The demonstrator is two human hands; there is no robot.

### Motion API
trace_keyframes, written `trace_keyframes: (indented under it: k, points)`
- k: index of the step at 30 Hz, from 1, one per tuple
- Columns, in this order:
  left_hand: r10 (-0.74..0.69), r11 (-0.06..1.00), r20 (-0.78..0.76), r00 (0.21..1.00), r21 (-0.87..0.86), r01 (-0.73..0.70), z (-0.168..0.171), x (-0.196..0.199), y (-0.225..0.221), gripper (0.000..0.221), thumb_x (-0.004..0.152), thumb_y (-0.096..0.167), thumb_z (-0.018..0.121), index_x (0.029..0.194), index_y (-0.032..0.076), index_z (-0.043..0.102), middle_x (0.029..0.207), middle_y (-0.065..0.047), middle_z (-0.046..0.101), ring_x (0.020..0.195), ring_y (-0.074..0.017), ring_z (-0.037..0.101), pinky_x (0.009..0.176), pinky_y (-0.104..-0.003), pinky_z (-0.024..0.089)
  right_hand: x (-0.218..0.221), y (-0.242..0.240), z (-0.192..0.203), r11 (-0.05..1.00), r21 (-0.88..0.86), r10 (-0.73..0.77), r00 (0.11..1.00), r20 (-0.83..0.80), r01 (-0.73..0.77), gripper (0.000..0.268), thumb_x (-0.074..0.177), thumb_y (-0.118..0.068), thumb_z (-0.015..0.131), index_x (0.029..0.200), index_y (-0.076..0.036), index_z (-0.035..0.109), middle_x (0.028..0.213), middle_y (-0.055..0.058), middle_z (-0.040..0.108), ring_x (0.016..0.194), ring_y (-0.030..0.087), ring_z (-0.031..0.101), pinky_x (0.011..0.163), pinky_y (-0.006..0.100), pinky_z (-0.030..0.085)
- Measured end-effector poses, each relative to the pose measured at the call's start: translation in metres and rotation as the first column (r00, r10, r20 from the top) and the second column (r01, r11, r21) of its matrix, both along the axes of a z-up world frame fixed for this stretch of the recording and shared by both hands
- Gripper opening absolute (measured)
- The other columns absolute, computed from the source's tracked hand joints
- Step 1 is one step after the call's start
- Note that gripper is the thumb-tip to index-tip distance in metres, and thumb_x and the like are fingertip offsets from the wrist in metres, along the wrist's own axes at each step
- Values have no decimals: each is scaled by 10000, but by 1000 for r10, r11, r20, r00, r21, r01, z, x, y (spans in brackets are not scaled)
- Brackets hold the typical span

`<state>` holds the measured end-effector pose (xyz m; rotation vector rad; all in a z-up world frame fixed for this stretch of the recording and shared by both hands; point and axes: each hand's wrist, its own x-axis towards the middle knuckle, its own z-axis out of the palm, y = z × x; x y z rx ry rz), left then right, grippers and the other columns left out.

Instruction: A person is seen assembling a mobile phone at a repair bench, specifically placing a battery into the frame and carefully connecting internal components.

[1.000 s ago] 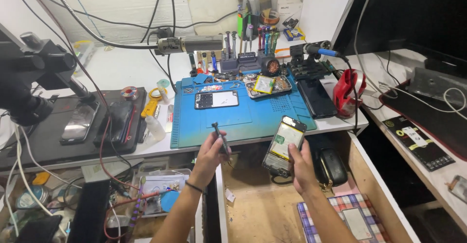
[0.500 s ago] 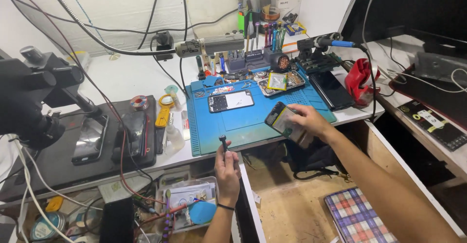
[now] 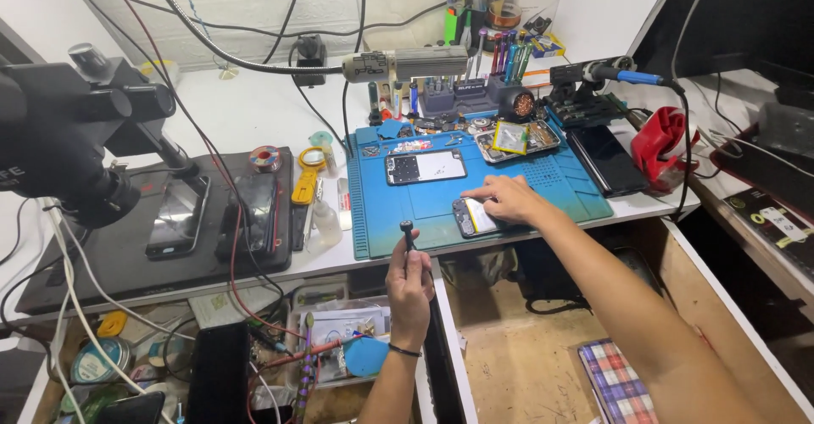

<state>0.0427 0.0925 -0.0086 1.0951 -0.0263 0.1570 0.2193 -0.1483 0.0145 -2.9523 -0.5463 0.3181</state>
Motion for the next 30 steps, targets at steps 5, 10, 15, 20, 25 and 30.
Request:
trace_keyframes:
  k: [5,10,15,20,25,30]
  points:
    - [-2,997,26,1000,74,0,0,-1,-4,362,1073,210,410,1383,114,570,769,11,528,470,-51,373,398,-188,311,-18,-7,-19,997,58,-59,958,281,44,699,888,-287,504,1553,-415,334,1346,44,370,1188,291,348,972,503,243]
    - [38,977,65,997,209,-51,-5,-1,-1,274,1082,242,351,1226,95,531,800,-53,596,512,-125,571,445,-230,462,-112,8,13,881,447,-304,908,287,154,905,941,-366,577,1675,-252,61,1671,142,147,1494,406,196,1173,611,113]
    - [151,938,172,974,285,-196,0,-2,-6,231,1090,231,356,1283,104,339,1365,-205,634,1066,-280,736,878,-362,626,-212,-2,-32,886,459,-210,940,271,65,903,912,-348,649,1656,-274,143,1654,137,161,1509,402,155,1178,629,112]
    - [221,959,125,967,155,-239,29,9,-21,584,1035,132,469,1481,204,99,1242,-263,662,926,-334,775,829,-424,671,-231,-17,-29,827,560,-183,966,180,52,880,937,-304,627,1636,-258,93,1689,92,115,1552,306,96,1217,532,84]
    - [292,915,185,938,231,-331,34,70,-45,388,1039,105,527,1322,187,275,1165,-237,716,867,-280,775,799,-367,667,-236,-17,-49,842,492,-37,887,461,-221,805,925,-195,650,1614,-167,235,1605,96,340,1482,255,337,1211,555,219]
    - [460,851,69,885,252,-461,16,154,-73,277,1038,70,474,1189,181,270,1154,-201,708,847,-295,761,727,-365,693,-241,-18,-38,835,455,23,845,534,-310,693,910,-151,631,1545,-165,355,1497,129,462,1357,302,464,1088,569,331]
